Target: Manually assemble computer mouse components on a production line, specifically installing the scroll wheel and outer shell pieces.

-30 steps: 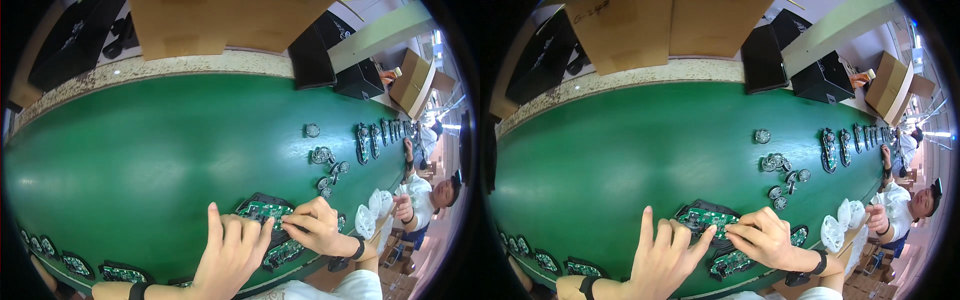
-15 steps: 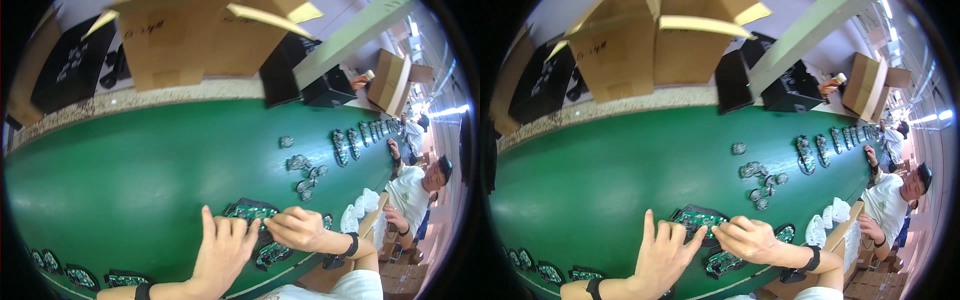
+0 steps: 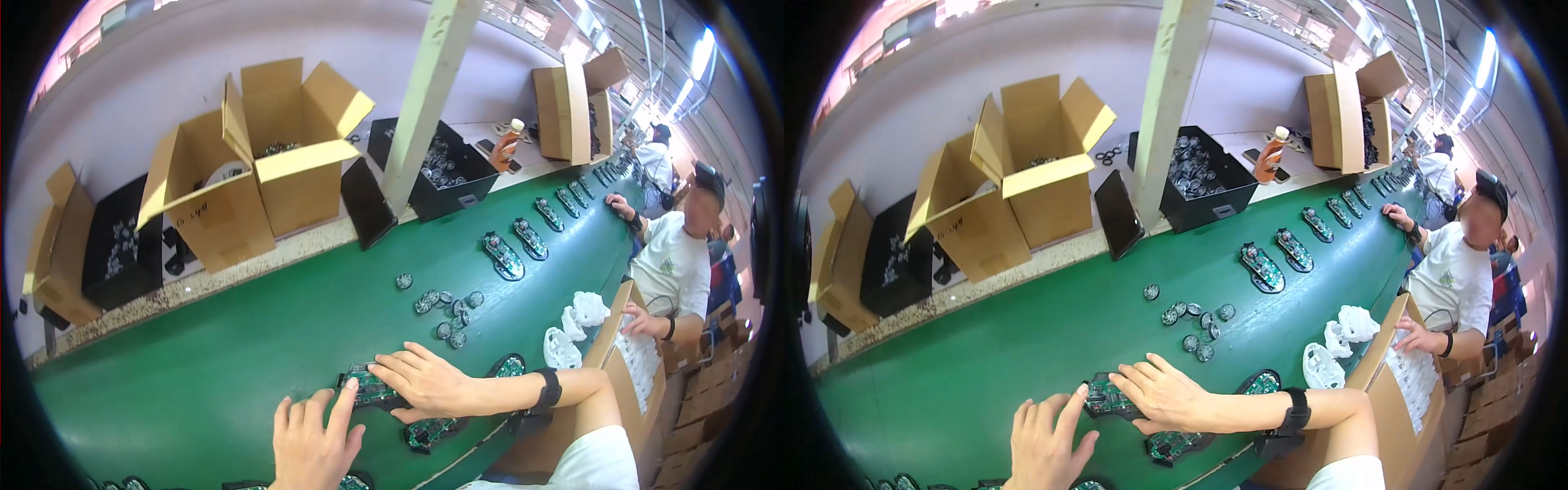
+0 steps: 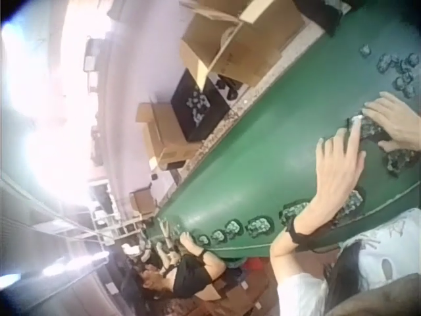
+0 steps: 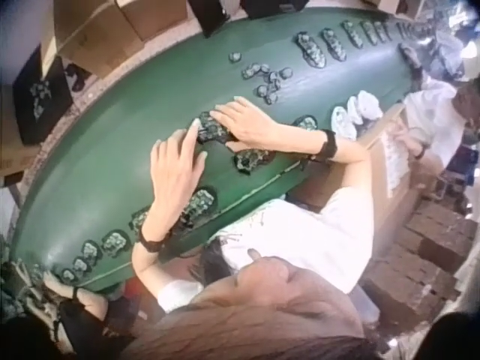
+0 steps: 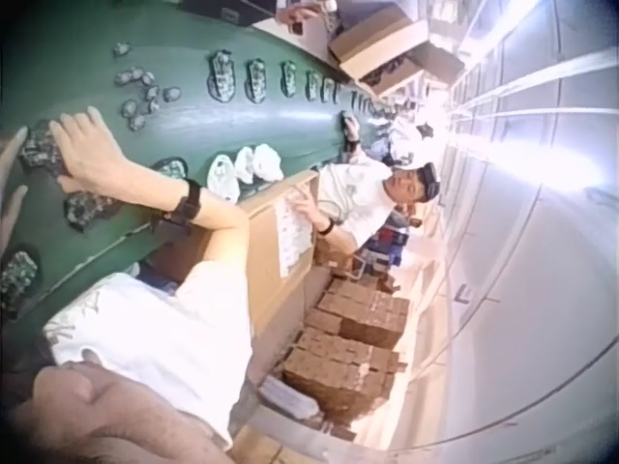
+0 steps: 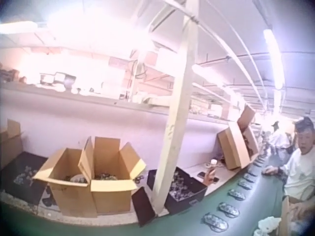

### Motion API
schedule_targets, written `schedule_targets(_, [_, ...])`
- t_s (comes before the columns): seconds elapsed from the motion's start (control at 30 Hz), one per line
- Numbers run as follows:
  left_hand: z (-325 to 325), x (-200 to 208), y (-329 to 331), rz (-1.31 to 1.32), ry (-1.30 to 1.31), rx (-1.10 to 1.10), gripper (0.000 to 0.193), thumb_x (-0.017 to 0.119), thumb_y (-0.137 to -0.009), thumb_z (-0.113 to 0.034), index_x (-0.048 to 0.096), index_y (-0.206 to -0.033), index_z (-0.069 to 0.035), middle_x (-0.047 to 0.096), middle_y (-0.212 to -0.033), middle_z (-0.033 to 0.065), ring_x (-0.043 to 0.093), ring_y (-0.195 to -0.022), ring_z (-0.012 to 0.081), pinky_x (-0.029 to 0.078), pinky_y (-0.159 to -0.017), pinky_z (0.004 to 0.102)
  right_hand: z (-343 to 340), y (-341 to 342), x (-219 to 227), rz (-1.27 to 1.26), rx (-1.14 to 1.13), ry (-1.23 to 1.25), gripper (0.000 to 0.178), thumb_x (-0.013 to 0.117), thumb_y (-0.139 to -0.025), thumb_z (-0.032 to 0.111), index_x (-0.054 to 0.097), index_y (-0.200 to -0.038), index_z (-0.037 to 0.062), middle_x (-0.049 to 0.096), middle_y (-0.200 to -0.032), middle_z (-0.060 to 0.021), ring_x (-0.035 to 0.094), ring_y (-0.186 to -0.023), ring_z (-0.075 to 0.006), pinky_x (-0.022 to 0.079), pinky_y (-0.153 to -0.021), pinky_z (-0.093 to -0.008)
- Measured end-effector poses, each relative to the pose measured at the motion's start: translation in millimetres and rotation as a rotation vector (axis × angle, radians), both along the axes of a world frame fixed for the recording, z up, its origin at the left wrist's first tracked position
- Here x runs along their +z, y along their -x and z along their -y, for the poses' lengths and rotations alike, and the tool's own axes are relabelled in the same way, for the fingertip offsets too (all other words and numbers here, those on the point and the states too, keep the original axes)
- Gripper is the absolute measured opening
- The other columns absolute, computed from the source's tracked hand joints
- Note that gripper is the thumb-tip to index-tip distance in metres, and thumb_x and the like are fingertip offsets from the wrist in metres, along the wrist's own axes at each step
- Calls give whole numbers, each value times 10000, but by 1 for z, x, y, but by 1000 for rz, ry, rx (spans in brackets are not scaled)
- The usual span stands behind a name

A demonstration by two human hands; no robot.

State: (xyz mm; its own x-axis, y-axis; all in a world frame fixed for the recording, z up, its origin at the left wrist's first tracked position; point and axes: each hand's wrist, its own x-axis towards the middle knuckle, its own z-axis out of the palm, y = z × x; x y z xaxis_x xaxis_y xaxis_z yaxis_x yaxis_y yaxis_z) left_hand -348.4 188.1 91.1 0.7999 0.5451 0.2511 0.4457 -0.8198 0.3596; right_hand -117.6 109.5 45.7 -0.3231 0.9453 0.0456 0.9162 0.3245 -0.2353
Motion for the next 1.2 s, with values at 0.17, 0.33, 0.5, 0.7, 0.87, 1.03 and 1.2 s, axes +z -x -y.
schedule_targets(0.17, [-3, -3, -10, 58, -5, -24, 646, 750, -774, -177, 526, -1372, -88, 573, -1146, 132, 557, -1022, 321, 434, -941, 441, 1, -41, 30, -49, -199, -233, 688, 783, -644, 264, 537, -1220, -21, 596, -1173, -220, 583, -1056, -357, 456, -965, -469])
schedule_targets(0.33, [23, -2, -45, 162, 80, -298, 605, 752, -734, -194, 544, -1293, -92, 563, -1190, 134, 527, -1135, 335, 421, -942, 451, 7, -135, 59, 48, -759, -297, 717, 796, -687, 281, 487, -1277, 12, 607, -1084, -204, 580, -1016, -375, 499, -907, -447])
schedule_targets(0.5, [77, -43, -100, -188, 17, -491, 721, 717, -790, -365, 463, -1413, -105, 486, -1365, 188, 466, -1220, 366, 377, -1034, 529, 14, -179, 11, 179, -866, -144, 744, 785, -711, 357, 488, -1291, -1, 613, -1142, -196, 573, -1049, -357, 482, -939, -436])
schedule_targets(0.7, [81, -56, -104, -311, -109, -467, 698, 663, -856, -362, 416, -1476, -158, 476, -1385, 170, 478, -1226, 302, 437, -973, 568, 5, -169, -2, 261, -751, -251, 722, 756, -767, 409, 489, -1314, 21, 614, -1180, -183, 554, -1103, -342, 415, -977, -452])
schedule_targets(0.87, [71, -65, -95, -298, -113, -521, 766, 682, -841, -374, 378, -1492, -109, 461, -1425, 153, 467, -1262, 284, 464, -935, 559, 5, -179, -15, 117, -756, -113, 629, 674, -875, 433, 504, -1339, 43, 614, -1216, -182, 555, -1112, -344, 432, -959, -442])
schedule_targets(1.03, [51, -65, -81, -309, -109, -495, 751, 694, -796, -268, 406, -1468, -94, 449, -1455, 135, 466, -1289, 276, 459, -958, 570, 21, -169, -1, 100, -662, -315, 558, 645, -912, 379, 510, -1326, 30, 590, -1236, -167, 552, -1090, -340, 450, -941, -453])
schedule_targets(1.2, [14, -52, -45, -315, 13, -465, 825, 740, -702, -162, 408, -1453, -88, 459, -1459, 105, 462, -1307, 280, 409, -1020, 576, 34, -117, -10, -52, -476, -123, 899, 686, -853, 518, 306, -1469, -15, 357, -1457, -275, 380, -1296, -443, 378, -1093, -491])
